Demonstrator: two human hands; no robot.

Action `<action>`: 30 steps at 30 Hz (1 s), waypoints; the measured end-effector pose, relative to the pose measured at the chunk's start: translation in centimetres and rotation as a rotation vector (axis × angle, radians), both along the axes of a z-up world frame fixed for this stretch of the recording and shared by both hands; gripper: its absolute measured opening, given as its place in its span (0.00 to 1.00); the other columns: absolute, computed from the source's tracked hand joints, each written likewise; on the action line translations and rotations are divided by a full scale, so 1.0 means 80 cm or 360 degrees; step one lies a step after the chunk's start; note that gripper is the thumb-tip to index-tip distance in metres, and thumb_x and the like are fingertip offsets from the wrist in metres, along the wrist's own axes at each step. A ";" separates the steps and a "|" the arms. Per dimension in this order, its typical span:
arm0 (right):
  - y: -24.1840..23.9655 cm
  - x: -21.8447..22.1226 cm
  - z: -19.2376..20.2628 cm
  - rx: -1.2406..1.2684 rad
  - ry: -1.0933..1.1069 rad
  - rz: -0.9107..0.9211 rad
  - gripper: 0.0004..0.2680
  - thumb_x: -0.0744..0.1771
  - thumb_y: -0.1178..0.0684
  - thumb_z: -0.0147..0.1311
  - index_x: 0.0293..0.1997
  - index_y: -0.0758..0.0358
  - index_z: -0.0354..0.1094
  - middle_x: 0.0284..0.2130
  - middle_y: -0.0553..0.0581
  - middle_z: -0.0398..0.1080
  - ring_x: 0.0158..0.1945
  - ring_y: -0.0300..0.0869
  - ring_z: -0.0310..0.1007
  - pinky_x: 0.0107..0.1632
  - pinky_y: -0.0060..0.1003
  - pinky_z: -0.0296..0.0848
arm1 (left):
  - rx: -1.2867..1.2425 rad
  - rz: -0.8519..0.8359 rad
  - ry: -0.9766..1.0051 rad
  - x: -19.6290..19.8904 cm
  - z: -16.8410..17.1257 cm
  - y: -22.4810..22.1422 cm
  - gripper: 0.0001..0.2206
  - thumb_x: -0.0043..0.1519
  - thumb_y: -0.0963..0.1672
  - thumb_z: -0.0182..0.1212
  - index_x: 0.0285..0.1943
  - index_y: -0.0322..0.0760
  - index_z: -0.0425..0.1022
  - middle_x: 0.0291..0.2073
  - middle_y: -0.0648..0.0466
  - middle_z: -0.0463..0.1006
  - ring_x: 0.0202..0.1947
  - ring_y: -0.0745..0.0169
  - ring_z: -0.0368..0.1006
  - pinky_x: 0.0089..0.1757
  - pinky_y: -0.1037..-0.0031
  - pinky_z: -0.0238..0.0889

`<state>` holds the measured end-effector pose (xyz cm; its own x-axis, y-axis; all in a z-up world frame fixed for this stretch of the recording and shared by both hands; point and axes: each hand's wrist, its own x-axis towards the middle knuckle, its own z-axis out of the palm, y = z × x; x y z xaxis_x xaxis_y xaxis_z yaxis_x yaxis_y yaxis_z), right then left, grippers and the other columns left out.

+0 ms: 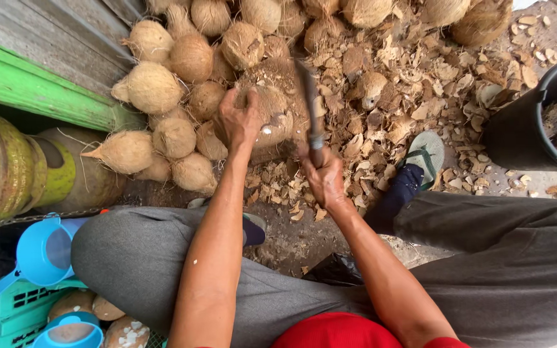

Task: The person sits on the ground and uses a curved knife to peel the husk off coconuts. They rotate each coconut by hand while striking the husk with the knife, then place the peeled coconut into a nearby green crate.

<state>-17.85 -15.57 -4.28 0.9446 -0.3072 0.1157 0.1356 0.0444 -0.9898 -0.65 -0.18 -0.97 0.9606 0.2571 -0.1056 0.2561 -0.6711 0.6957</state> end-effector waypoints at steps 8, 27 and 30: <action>0.004 -0.008 -0.019 -0.0498 0.1233 0.0370 0.15 0.71 0.43 0.52 0.32 0.65 0.64 0.16 0.56 0.62 0.16 0.38 0.55 0.17 0.33 0.57 | -0.0249 -0.0135 -0.0204 -0.020 0.019 0.024 0.26 0.60 0.61 0.58 0.50 0.43 0.80 0.38 0.54 0.84 0.33 0.61 0.78 0.38 0.60 0.74; -0.002 -0.017 0.006 0.0052 0.0948 0.0409 0.10 0.67 0.44 0.57 0.36 0.58 0.64 0.15 0.48 0.60 0.12 0.33 0.55 0.15 0.30 0.59 | -0.1660 0.0011 -0.0211 -0.001 -0.052 0.056 0.36 0.50 0.56 0.76 0.52 0.19 0.74 0.58 0.34 0.76 0.54 0.32 0.82 0.55 0.45 0.69; 0.005 -0.031 0.009 -0.0034 0.1038 0.0543 0.13 0.70 0.45 0.53 0.31 0.64 0.63 0.11 0.53 0.61 0.09 0.36 0.53 0.13 0.31 0.56 | -0.1119 0.0111 0.0182 -0.010 -0.058 0.057 0.47 0.43 0.55 0.80 0.68 0.36 0.56 0.60 0.40 0.76 0.62 0.44 0.74 0.65 0.54 0.59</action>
<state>-20.33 -15.19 -3.58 0.8661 0.0121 -0.4998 -0.4990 -0.0414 -0.8656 -1.45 4.40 -5.65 0.9173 0.1516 -0.3683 0.3796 -0.0527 0.9236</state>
